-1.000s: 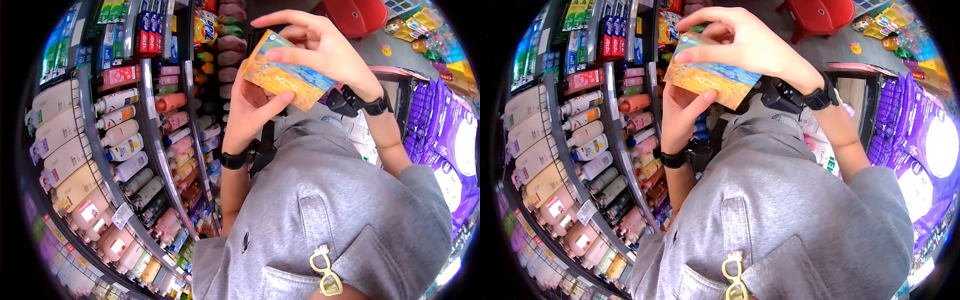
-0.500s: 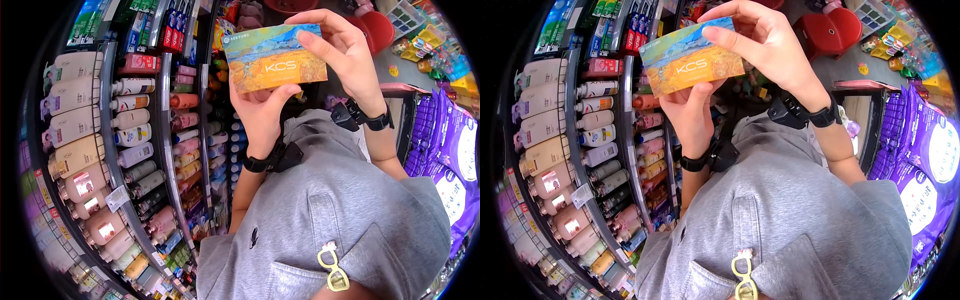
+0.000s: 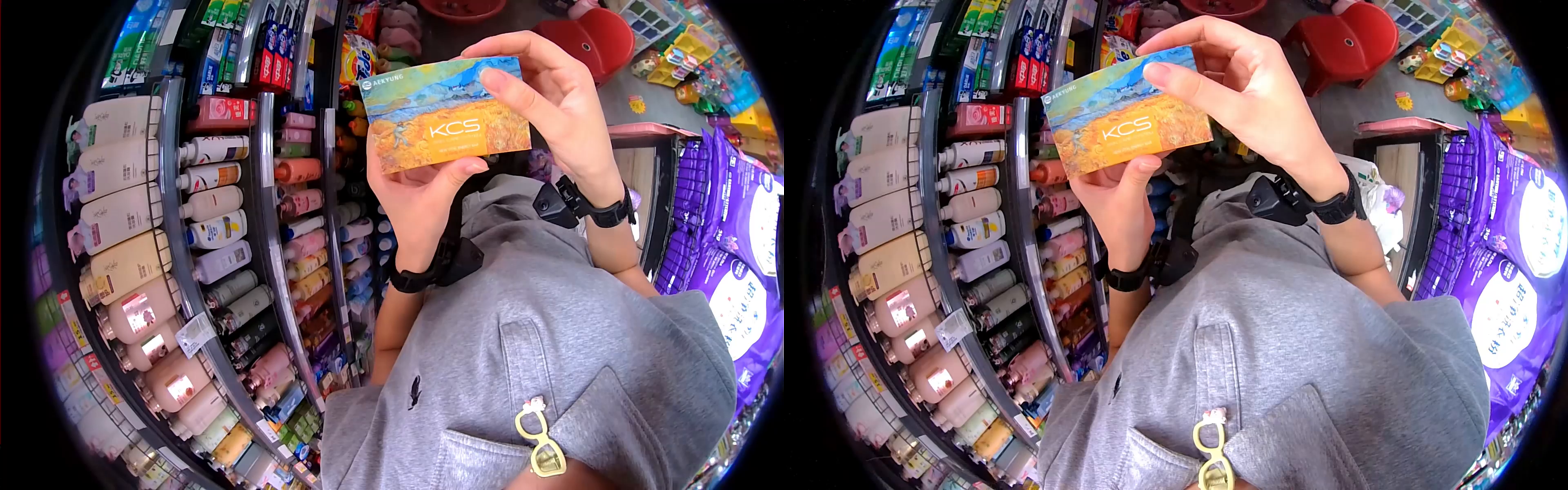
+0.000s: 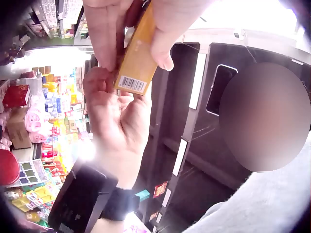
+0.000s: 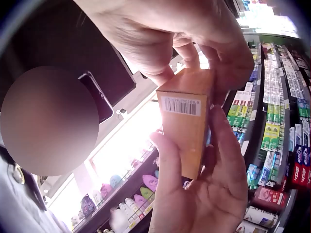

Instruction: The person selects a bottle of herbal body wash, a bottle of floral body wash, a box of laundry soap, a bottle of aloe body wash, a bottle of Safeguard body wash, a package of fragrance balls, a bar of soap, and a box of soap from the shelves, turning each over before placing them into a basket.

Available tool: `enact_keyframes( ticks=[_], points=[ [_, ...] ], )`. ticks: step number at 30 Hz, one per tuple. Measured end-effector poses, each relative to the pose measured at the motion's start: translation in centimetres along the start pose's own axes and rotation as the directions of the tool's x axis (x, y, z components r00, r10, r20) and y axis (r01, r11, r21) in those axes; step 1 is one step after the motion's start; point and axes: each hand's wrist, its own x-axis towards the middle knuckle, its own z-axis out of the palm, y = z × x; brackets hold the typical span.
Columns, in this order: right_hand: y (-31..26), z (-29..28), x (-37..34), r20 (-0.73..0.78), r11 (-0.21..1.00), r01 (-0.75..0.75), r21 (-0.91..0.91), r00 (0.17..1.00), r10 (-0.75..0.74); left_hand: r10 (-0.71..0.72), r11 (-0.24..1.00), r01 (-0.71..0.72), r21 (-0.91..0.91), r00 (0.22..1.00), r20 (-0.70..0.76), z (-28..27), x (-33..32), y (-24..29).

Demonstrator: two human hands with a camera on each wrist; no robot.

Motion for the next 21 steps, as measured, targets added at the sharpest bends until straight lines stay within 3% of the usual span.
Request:
enact_keyframes(
  ticks=[7, 10, 13, 15, 19, 21],
  points=[
    [2.2, -0.1, 0.0, 0.004, 0.996, -0.087, 0.032, 0.996, 0.086, -0.011, 0.998, 0.012, 0.062, 1.000, -0.020, -1.8, 0.3, -1.6],
    [4.7, -1.0, 0.0, 0.007, 0.977, -0.207, 0.046, 0.978, 0.207, -0.251, 0.967, 0.251, -0.044, 0.968, 0.000, -2.3, 1.7, -1.1],
    [9.2, -1.5, -0.5, -0.083, 0.944, -0.312, 0.106, 0.943, 0.321, -0.392, 0.906, 0.401, 0.133, 0.916, -0.092, -4.2, 2.6, -3.9],
    [12.0, -2.7, -1.1, -0.077, 0.714, -0.605, 0.352, 0.741, 0.667, -0.483, 0.864, 0.494, 0.101, 0.868, -0.110, -5.3, 2.9, -6.1],
    [18.9, -4.9, -2.0, -0.044, 0.599, -0.739, 0.310, 0.618, 0.785, -0.653, 0.740, 0.671, 0.050, 0.734, -0.188, -7.5, 4.6, -11.5],
    [23.1, -6.2, -3.3, -0.036, 0.493, -0.773, 0.399, 0.524, 0.851, -0.727, 0.655, 0.751, 0.077, 0.655, -0.204, -9.1, 5.3, -14.9]
  ],
)
